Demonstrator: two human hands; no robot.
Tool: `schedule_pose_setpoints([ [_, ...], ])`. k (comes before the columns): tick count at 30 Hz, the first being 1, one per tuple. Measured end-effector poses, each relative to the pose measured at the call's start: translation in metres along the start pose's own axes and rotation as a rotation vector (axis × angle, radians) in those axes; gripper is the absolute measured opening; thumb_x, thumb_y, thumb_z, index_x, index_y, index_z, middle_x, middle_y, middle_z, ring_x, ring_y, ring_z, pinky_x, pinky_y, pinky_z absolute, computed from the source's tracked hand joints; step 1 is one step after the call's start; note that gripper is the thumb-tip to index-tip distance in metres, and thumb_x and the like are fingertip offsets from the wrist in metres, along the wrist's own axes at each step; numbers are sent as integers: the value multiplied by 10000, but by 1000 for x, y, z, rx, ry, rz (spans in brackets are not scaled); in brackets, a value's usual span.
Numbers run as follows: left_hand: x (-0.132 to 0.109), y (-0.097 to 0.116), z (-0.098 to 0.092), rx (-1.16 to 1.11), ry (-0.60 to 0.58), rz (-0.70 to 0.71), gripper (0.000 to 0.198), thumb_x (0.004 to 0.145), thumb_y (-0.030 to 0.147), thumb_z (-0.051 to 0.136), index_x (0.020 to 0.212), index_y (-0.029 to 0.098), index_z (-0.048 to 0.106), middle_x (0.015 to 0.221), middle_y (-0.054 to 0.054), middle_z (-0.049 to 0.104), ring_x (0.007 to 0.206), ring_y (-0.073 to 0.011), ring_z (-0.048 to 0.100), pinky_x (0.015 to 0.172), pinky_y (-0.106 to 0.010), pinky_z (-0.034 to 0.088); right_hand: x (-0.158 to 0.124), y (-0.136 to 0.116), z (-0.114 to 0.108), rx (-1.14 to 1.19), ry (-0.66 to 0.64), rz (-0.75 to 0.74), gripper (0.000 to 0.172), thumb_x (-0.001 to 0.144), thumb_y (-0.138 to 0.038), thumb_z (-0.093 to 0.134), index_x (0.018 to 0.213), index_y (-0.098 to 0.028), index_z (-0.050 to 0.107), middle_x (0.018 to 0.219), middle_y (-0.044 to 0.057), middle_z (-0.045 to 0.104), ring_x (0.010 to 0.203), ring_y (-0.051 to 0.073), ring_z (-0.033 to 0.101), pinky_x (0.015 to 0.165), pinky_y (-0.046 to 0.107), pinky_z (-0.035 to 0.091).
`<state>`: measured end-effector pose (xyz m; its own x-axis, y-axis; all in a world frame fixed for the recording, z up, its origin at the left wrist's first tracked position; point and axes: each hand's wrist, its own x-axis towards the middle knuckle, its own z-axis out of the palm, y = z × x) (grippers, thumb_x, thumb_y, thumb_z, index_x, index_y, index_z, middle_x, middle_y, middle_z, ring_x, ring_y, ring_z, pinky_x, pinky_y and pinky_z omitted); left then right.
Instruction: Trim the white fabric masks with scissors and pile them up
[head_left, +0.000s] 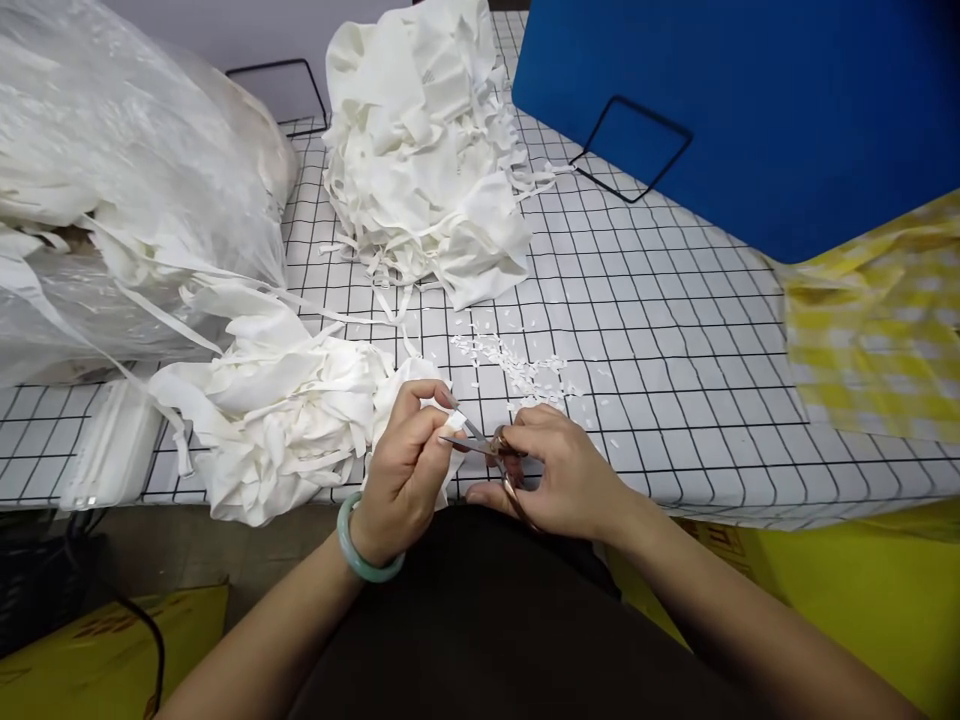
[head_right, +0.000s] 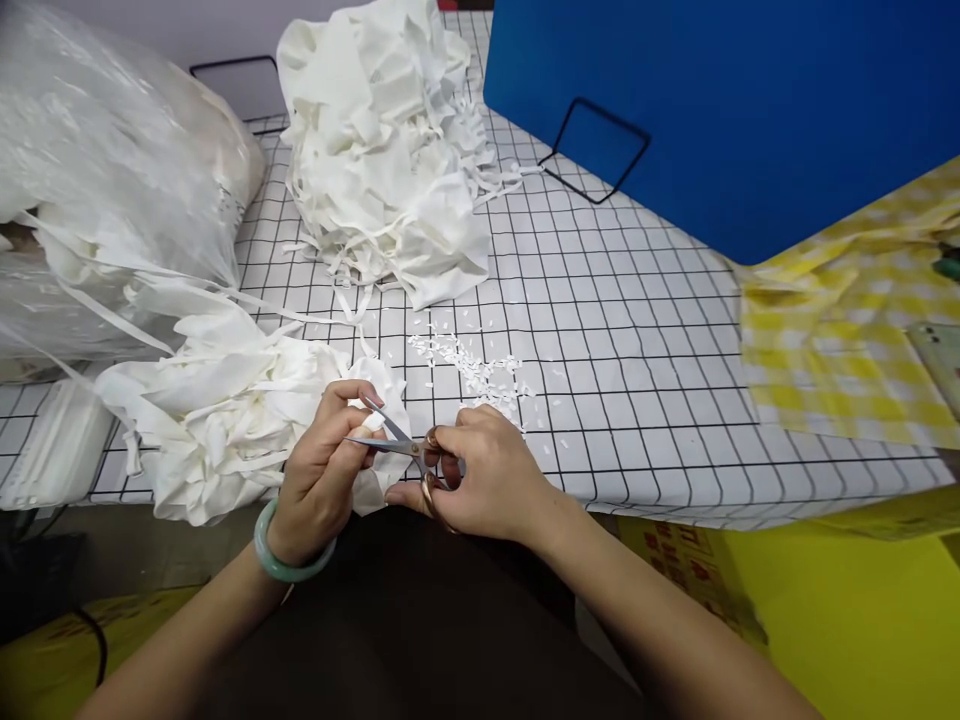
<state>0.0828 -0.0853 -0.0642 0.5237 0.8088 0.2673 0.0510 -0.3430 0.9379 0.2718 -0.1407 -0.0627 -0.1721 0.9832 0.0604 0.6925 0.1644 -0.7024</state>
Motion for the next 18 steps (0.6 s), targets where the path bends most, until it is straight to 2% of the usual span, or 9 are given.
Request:
schedule_pose_setpoints([
  [5, 1, 0, 2, -16, -33, 32, 290, 1038, 180, 392, 776, 186, 517, 908, -75, 488, 1075, -215, 464, 900, -336, 420, 1, 2, 0, -1, -9, -10, 571, 808, -686, 677, 569, -204, 486, 568, -6, 507, 565, 136, 456, 638, 298, 370],
  [11, 0, -2, 4, -20, -41, 34, 271, 1037, 200, 411, 834, 181, 590, 886, -81, 510, 1081, -233, 470, 911, -369, 430, 1, 3, 3, 45, 6, -3, 588, 824, -698, 647, 569, -198, 473, 556, -16, 492, 552, 124, 436, 652, 299, 376],
  [18, -3, -5, 6, -33, -35, 8, 268, 1035, 210, 429, 877, 178, 644, 1018, -105, 540, 1109, -235, 490, 933, -385, 454, 1, 3, 3, 49, 14, 2, 601, 843, -706, 622, 563, -197, 468, 556, -10, 495, 548, 124, 439, 632, 289, 372],
])
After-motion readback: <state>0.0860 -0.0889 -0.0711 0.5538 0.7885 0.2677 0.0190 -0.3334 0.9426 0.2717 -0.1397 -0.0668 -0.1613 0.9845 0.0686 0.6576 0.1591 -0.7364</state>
